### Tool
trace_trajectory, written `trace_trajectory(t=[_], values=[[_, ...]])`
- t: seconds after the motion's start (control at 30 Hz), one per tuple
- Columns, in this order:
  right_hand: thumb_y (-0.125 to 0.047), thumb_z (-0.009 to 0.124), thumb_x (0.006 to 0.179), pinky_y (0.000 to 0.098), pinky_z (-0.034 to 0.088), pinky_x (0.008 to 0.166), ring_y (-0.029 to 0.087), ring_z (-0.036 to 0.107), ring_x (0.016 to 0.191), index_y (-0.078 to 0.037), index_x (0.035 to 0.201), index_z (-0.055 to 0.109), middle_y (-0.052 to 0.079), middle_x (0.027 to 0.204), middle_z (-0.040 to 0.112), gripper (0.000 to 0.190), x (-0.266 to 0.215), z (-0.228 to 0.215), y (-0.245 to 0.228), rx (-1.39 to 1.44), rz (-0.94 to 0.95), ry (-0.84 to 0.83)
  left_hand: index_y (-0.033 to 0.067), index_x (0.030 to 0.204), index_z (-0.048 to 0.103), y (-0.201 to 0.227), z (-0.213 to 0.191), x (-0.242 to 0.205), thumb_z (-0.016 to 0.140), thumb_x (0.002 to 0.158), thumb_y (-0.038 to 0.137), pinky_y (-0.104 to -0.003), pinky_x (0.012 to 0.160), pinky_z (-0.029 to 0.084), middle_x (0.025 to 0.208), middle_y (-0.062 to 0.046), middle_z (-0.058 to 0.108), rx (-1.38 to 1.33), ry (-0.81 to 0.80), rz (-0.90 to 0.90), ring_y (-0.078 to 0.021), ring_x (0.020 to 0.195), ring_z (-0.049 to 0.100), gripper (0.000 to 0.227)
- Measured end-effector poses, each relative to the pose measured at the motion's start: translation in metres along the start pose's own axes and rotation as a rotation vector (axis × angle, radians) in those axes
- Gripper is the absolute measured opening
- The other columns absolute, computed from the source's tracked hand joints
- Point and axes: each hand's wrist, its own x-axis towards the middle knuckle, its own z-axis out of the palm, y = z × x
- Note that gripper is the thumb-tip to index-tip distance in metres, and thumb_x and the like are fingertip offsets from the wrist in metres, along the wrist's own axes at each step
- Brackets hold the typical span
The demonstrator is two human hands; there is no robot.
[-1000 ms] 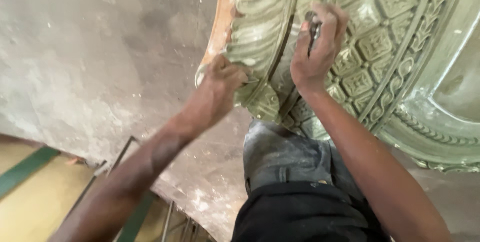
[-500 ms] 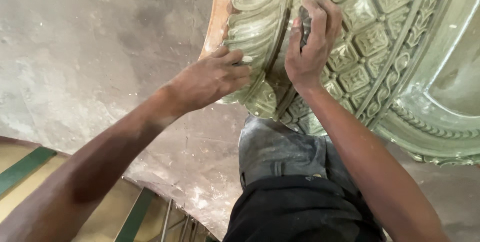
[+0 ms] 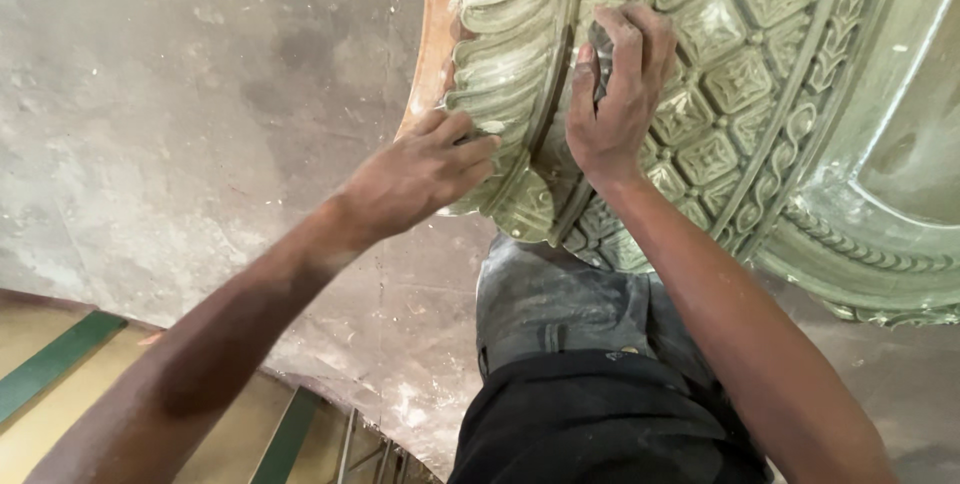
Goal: The person sands the intricate carvings of a large wooden furniture piece using a small piece of sandpaper.
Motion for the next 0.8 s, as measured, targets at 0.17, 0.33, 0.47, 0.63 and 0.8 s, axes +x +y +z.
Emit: trace_trajectory(t=[0.17, 0.33, 0.47, 0.63, 0.8], values=[[-0.009, 0.061, 0.106, 0.0473, 0.037, 0.109, 0.034, 0.049, 0.125, -0.006, 0.135, 0.058, 0.014, 0.134, 0.052, 0.030, 0.003, -0.001, -0.003, 0.010, -0.010, -0.017, 0.0139, 0.104, 0.073, -0.015, -0.022, -0.022, 0.078, 0.072, 0.012, -0.036, 0.099, 0.050, 0.129, -0.002, 0.067, 0.171, -0.093, 0.069, -0.0204, 0.115, 0.057, 0.032], [-0.010, 0.062, 0.106, 0.0496, 0.037, 0.111, 0.034, 0.049, 0.121, -0.006, 0.132, 0.059, 0.014, 0.131, 0.052, 0.027, 0.006, 0.000, -0.005, -0.035, -0.039, -0.003, 0.0143, 0.106, 0.071, -0.040, -0.027, 0.010, 0.079, 0.080, 0.009, -0.031, 0.098, 0.049, 0.120, 0.001, 0.066, 0.341, -0.199, 0.388, -0.0191, 0.114, 0.057, 0.028], [-0.011, 0.060, 0.108, 0.0491, 0.039, 0.113, 0.035, 0.049, 0.125, -0.005, 0.134, 0.057, 0.015, 0.133, 0.051, 0.027, 0.001, 0.001, -0.001, 0.015, -0.015, 0.002, 0.0165, 0.103, 0.070, -0.052, -0.027, 0.050, 0.080, 0.076, 0.009, -0.031, 0.106, 0.045, 0.111, 0.006, 0.066, 0.405, -0.259, 0.644, -0.0186, 0.117, 0.056, 0.029], [-0.013, 0.060, 0.108, 0.0483, 0.038, 0.114, 0.033, 0.049, 0.125, -0.006, 0.133, 0.057, 0.014, 0.132, 0.051, 0.026, -0.001, 0.004, 0.002, -0.003, -0.021, 0.016, 0.0159, 0.102, 0.070, -0.051, -0.035, 0.029, 0.080, 0.076, 0.009, -0.030, 0.104, 0.045, 0.111, 0.005, 0.066, 0.355, -0.335, 0.589, -0.0188, 0.120, 0.055, 0.029], [-0.015, 0.060, 0.108, 0.0500, 0.038, 0.113, 0.034, 0.049, 0.123, -0.005, 0.132, 0.058, 0.014, 0.130, 0.052, 0.026, 0.001, 0.002, 0.005, 0.003, 0.000, 0.015, 0.0186, 0.104, 0.068, -0.064, -0.032, 0.043, 0.079, 0.055, 0.008, -0.030, 0.102, 0.048, 0.114, 0.004, 0.067, 0.413, -0.169, 0.686, -0.0199, 0.119, 0.057, 0.051]])
